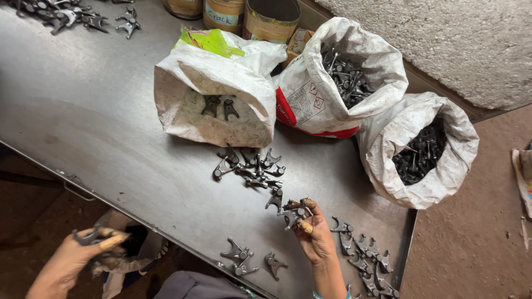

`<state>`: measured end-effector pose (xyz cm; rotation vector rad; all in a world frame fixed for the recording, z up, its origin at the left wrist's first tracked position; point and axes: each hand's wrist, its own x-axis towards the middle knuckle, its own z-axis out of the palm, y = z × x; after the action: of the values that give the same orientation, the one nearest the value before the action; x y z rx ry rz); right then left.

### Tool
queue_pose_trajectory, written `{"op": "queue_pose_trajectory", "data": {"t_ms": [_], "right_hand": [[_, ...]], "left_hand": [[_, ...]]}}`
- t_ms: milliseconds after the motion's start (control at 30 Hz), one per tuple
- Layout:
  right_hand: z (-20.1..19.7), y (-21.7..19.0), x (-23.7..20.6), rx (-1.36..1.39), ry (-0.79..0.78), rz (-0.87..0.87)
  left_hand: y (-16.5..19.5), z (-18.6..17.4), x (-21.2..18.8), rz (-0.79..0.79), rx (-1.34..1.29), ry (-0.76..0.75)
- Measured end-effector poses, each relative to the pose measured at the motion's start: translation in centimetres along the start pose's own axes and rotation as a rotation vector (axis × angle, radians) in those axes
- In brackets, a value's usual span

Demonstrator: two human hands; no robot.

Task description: The person sorts small metal parts on a metal table, picking them up and placing them into white sacks. The person handles the parts by hand, moving them from the table into the sacks.

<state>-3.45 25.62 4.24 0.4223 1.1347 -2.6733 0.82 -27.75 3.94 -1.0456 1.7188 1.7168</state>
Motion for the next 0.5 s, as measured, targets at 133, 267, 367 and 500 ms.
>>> {"op": "queue_pose_trajectory", "data": {"t_ms": [133, 267, 367, 500], "right_hand": [[-0.7, 0.4, -0.3, 0.021, -0.032, -0.011], [-0.7, 0.7, -0.5, 0.049, -0.033, -0.027], [-0.7, 0.6, -0.7, 0.012, 0.003, -0.044], [-1.2, 0.4, -1.2, -0.103, 0.109, -0.026]], "left_hand": [[3.2, 5.9, -2.5, 0.046, 0.073, -0.263], [5.9, 14.1, -3.4, 0.143, -0.010, -0.631], [6.4, 18.8, -3.1, 0.136, 0.025, -0.785], [5.4, 24.4, -2.7, 0.064, -0.189, -0.789]]}}
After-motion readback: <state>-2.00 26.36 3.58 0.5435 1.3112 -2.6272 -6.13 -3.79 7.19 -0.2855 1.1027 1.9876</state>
